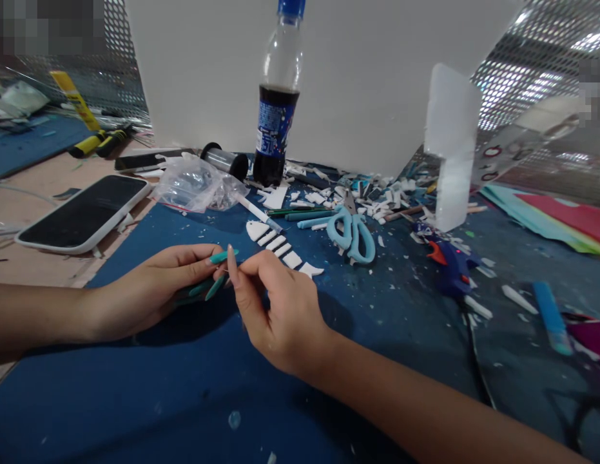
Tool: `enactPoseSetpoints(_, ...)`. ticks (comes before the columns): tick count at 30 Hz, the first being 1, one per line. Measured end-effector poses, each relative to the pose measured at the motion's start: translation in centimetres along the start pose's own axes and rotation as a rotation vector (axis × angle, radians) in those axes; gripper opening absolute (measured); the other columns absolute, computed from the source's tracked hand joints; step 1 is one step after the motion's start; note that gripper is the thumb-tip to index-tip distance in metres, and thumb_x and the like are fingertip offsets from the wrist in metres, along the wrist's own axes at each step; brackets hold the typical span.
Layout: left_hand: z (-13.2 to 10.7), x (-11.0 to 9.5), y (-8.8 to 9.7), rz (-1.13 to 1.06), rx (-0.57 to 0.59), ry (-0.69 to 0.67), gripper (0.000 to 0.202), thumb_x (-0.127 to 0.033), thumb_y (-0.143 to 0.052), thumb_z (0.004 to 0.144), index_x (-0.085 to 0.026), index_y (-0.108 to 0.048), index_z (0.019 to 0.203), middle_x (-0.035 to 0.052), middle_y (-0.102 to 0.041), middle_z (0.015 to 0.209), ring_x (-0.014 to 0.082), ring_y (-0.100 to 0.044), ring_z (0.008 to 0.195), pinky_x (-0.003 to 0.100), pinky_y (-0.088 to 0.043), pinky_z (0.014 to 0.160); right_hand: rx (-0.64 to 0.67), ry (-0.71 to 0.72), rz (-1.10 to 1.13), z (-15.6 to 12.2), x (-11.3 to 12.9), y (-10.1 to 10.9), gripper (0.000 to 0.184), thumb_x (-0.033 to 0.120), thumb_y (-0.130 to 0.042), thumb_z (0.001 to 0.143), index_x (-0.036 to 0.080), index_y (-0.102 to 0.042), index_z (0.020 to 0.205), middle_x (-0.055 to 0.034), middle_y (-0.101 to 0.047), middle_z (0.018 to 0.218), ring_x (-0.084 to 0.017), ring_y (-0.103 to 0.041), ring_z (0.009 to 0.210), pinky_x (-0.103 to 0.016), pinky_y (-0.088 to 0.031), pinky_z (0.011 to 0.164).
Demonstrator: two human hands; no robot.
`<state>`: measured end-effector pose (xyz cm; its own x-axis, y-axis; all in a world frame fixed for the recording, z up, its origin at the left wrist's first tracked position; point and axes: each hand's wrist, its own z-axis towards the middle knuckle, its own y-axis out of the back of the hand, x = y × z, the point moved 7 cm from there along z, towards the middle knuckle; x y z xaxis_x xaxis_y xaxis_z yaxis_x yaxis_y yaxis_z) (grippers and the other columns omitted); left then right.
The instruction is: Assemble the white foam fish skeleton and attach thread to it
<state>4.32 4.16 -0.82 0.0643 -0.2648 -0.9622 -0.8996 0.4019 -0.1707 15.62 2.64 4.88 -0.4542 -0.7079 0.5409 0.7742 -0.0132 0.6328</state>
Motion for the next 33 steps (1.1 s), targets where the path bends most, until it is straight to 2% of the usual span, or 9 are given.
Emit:
enactPoseSetpoints(19, -0.01, 0.06, -0.02, -0.012, 0.006, 0.013, 0.024, -0.032, -0.049, 0.087, -0.016, -0.047, 0.069, -0.0043, -0.037, 0.062, 0.0079, -0.030, 0.056, 0.023, -0.022, 0.053, -0.006, -0.015, -0.025, 0.01, -0.11, -0.04, 0.017, 0.013, -0.047, 0.088, 0.020, -0.045, 0.072, 0.0051, -0.053, 0.052, -0.006, -0.049, 0.040, -0.019, -0.038, 0.040)
enactPoseSetpoints(33, -0.21, -0.17, 0.12, 0.013, -0.018, -0.033, 0.027, -0.038, -0.054, 0.084, -0.017, -0.045, 0.069, -0.0047, -0.036, 0.061, 0.0082, -0.029, 0.055, 0.023, -0.023, 0.052, 0.062, -0.038, -0.017, 0.00, -0.47, -0.60, 0.019, 0.015, -0.047, 0.088, 0.020, -0.044, 0.070, 0.0059, -0.050, 0.048, -0.007, -0.046, 0.038, -0.021, -0.036, 0.041)
